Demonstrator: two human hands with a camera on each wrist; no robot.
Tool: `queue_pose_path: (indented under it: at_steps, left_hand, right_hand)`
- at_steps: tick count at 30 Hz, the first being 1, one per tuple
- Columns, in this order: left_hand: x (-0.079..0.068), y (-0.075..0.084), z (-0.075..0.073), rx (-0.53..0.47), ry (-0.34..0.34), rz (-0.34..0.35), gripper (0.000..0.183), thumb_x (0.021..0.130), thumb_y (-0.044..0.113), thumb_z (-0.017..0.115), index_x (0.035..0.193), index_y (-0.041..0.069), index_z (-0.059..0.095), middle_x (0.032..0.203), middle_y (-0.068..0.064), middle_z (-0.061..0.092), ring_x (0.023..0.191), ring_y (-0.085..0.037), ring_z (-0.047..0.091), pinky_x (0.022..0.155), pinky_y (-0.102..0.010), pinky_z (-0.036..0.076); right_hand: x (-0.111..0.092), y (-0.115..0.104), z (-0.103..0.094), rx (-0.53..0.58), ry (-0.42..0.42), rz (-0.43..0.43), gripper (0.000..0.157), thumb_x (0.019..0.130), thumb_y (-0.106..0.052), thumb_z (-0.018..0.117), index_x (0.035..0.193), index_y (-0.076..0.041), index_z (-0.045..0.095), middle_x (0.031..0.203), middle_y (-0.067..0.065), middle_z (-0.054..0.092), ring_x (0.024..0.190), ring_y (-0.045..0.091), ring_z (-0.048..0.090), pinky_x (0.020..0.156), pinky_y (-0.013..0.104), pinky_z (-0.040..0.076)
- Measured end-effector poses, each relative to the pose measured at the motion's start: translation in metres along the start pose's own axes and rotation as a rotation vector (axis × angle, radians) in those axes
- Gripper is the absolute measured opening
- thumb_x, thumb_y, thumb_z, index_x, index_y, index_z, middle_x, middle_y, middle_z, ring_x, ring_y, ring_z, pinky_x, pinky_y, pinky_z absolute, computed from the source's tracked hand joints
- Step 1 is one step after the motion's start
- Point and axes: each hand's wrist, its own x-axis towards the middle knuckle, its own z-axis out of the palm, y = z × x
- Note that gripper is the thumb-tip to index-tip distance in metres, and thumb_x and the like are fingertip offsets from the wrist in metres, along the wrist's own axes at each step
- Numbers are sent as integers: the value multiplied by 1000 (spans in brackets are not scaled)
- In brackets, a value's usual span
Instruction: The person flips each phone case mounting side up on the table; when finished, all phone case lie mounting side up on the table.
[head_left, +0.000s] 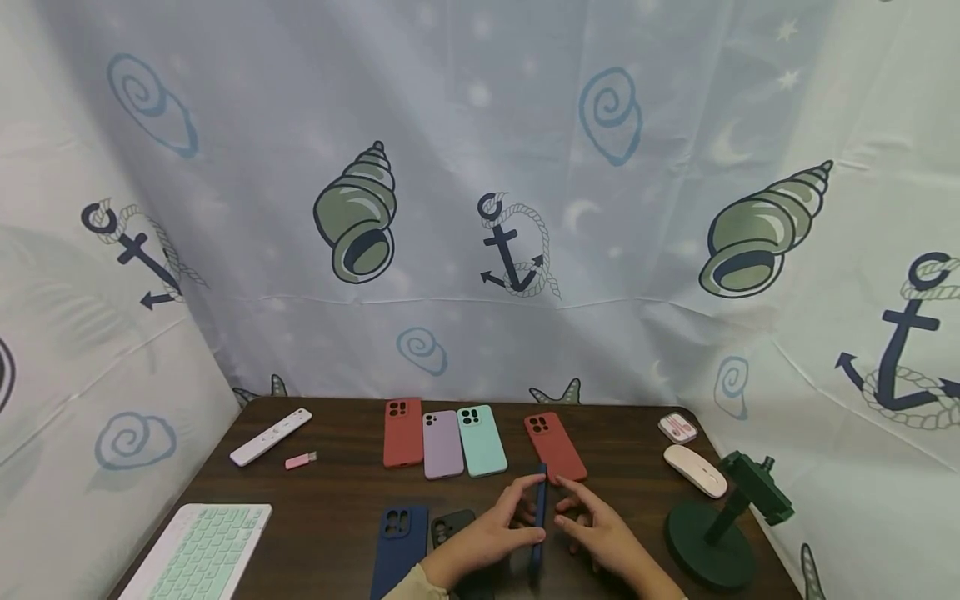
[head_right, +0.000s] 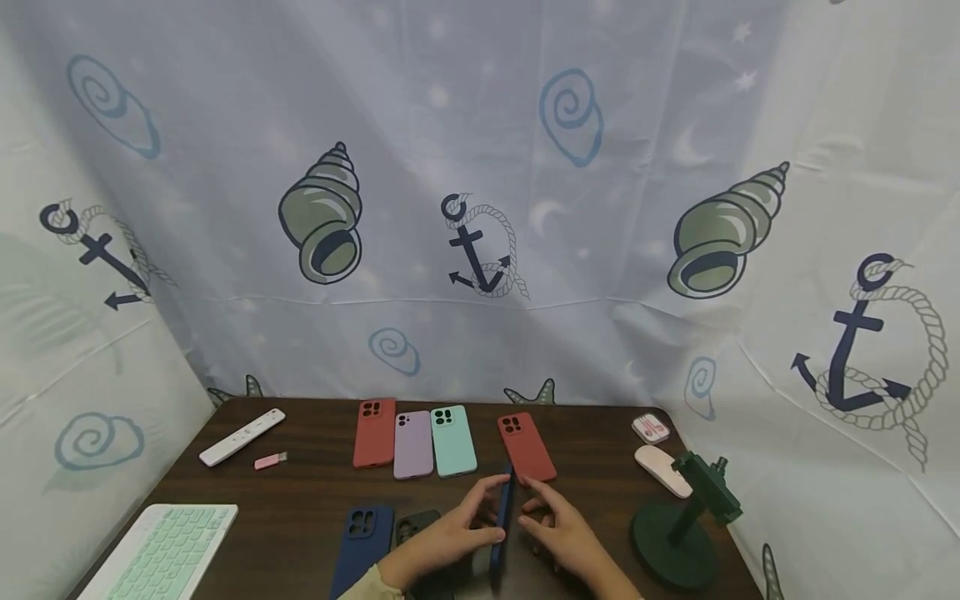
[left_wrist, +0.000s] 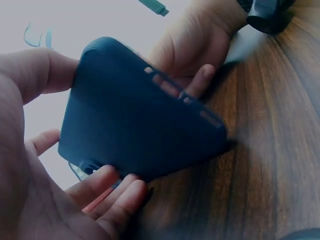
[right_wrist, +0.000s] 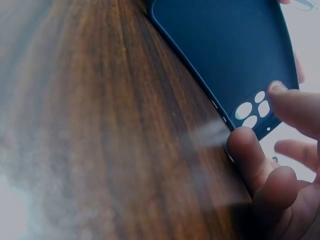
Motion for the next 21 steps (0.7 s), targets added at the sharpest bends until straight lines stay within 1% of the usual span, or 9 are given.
queue_pose_path:
  at_steps: [4, 7, 10, 12, 16, 21]
  left_hand:
    - [1, 2, 0, -22, -25, 14, 70, 102, 25, 60, 158, 37, 20, 137, -13, 53, 119, -18, 59, 91, -31, 51]
    - [-1, 4, 1, -35, -41, 16, 72, 101, 19, 62, 159, 31, 20, 136, -16, 56, 118, -21, 62, 89, -29, 52]
    - [-2, 5, 0, 2, -28, 4, 75, 97, 18, 65, 158, 25, 21, 134, -13, 56, 116, -21, 62, 87, -27, 52]
    - [-3, 7, -1, 52, -9, -9, 76, 95, 18, 67, 157, 22, 23, 133, -10, 57, 115, -18, 62, 87, -27, 51]
    - [-5, 10, -4, 154, 19, -33, 78, 92, 20, 72, 156, 20, 28, 129, -5, 58, 107, -13, 60, 82, -25, 48]
    - [-7, 13, -5, 214, 17, -36, 85, 88, 23, 79, 156, 16, 29, 125, -5, 55, 99, -12, 56, 78, -24, 46]
  right_hand:
    - [0, 0, -1, 5, 11, 7, 60, 98, -35, 67, 153, -28, 43, 132, 16, 58, 68, 22, 66, 39, 32, 46]
    - [-1, 1, -1, 4, 38, 12, 56, 97, -34, 69, 148, -22, 50, 129, 16, 61, 65, 21, 65, 39, 31, 46]
    - [-1, 2, -1, 6, 95, 29, 51, 95, -30, 71, 142, -16, 56, 123, 15, 63, 60, 19, 63, 38, 31, 45]
    - [-1, 2, -2, 3, 134, 42, 49, 94, -27, 73, 140, -15, 59, 119, 14, 65, 56, 17, 62, 37, 31, 44]
    - [0, 2, -5, -18, 183, 80, 46, 93, -25, 74, 137, -20, 62, 113, 10, 68, 52, 16, 60, 39, 30, 44]
    - [-1, 3, -10, -47, 203, 120, 44, 91, -29, 76, 134, -27, 64, 106, 5, 69, 49, 17, 59, 37, 30, 42]
